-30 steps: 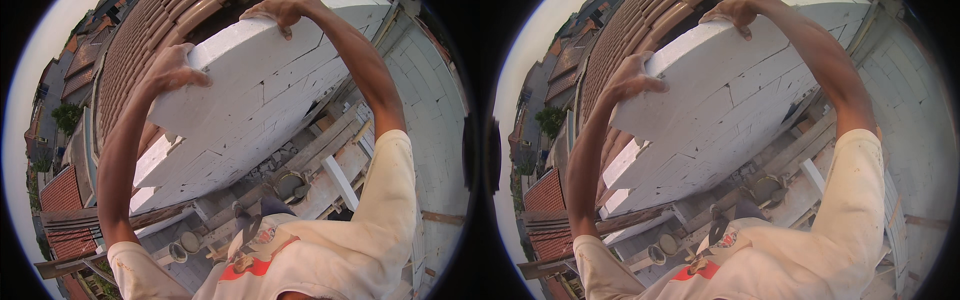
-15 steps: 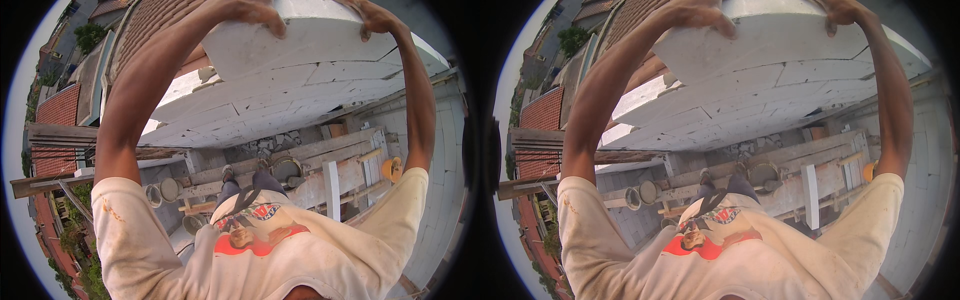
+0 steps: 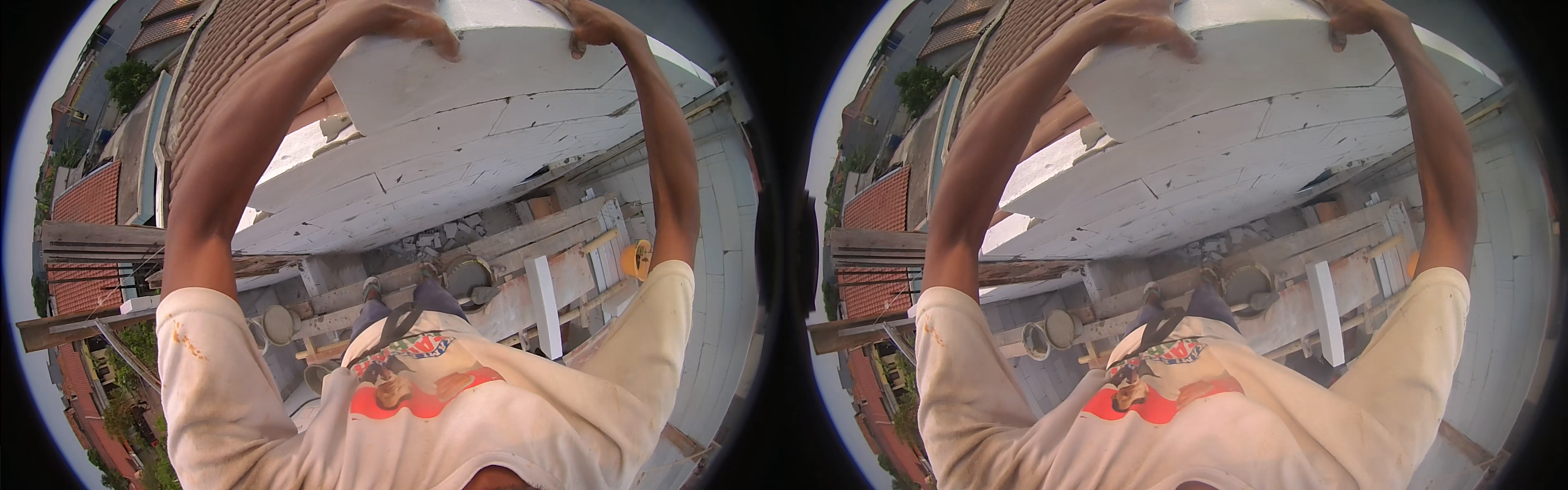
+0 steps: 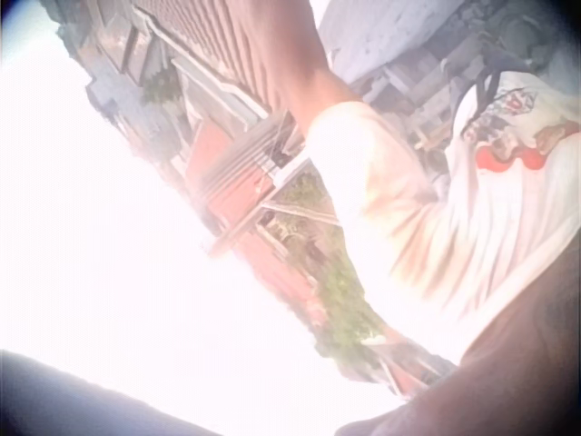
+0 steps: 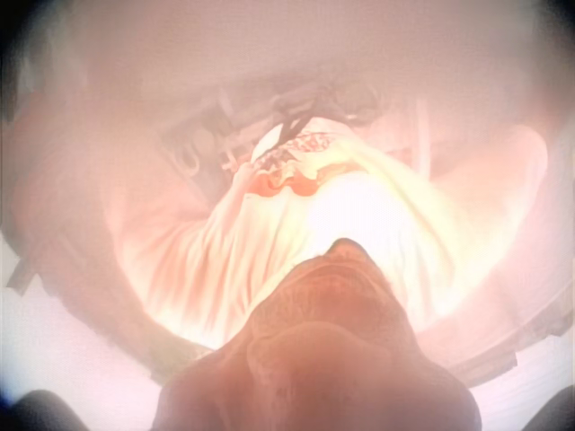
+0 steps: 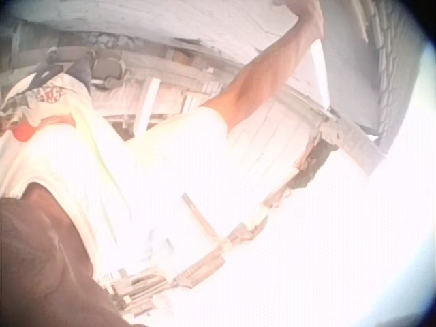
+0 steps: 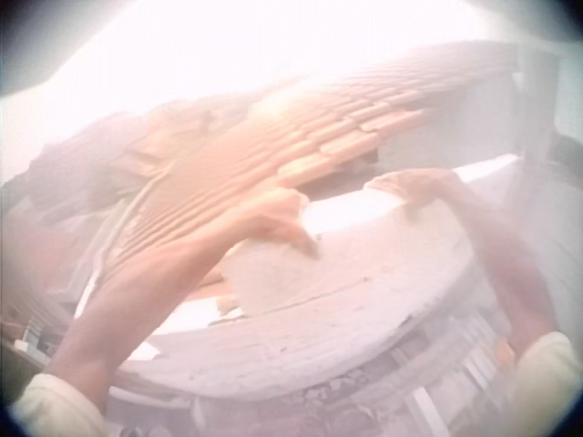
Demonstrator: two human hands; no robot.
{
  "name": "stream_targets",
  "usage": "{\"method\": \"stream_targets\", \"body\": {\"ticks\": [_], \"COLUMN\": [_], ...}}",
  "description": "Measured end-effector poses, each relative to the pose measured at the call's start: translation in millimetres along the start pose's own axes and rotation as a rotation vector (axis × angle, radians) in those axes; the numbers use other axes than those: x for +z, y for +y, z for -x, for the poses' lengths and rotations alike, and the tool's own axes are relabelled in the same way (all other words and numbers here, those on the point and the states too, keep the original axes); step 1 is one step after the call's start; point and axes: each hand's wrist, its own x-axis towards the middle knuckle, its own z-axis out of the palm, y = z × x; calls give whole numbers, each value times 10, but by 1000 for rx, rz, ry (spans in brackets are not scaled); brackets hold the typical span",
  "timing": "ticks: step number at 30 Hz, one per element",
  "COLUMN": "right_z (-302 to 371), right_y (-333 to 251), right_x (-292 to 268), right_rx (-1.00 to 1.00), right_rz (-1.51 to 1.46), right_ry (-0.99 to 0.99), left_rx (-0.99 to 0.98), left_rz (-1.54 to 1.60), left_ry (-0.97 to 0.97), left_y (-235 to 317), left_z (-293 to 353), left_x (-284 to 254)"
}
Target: The person scoops mortar from a bucket and applies it to a wall using a trowel. They then place white rectangular blocks onto the mortar, tapping them into place with a hammer. The person also uses a tape measure to check the alignment of the blocks.
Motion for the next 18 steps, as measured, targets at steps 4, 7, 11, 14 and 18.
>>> {"method": "stream_targets", "body": {"ticks": [4, 7, 11, 14, 18], "right_z": [-35, -22, 440, 783, 1607], "right_y": [-302, -517, -1178, -2112, -3711], "right_x": [-173, -120, 369, 1044, 3239], "right_rx": [89, 206, 453, 684, 1207], "right_rz": [-141, -43, -88, -455, -1478], "right_ry": [-88, -8, 754, 928, 848], "left_rx": [24, 26, 39, 114, 535], "left_rz": [9, 6, -33, -293, 108], "left_ry": [21, 49, 120, 403, 661], "left_y": [-115, -201, -152, -23, 575], "left_z": [-64, -116, -116, 184, 723], "left_x": [39, 60, 56, 102, 625]}}
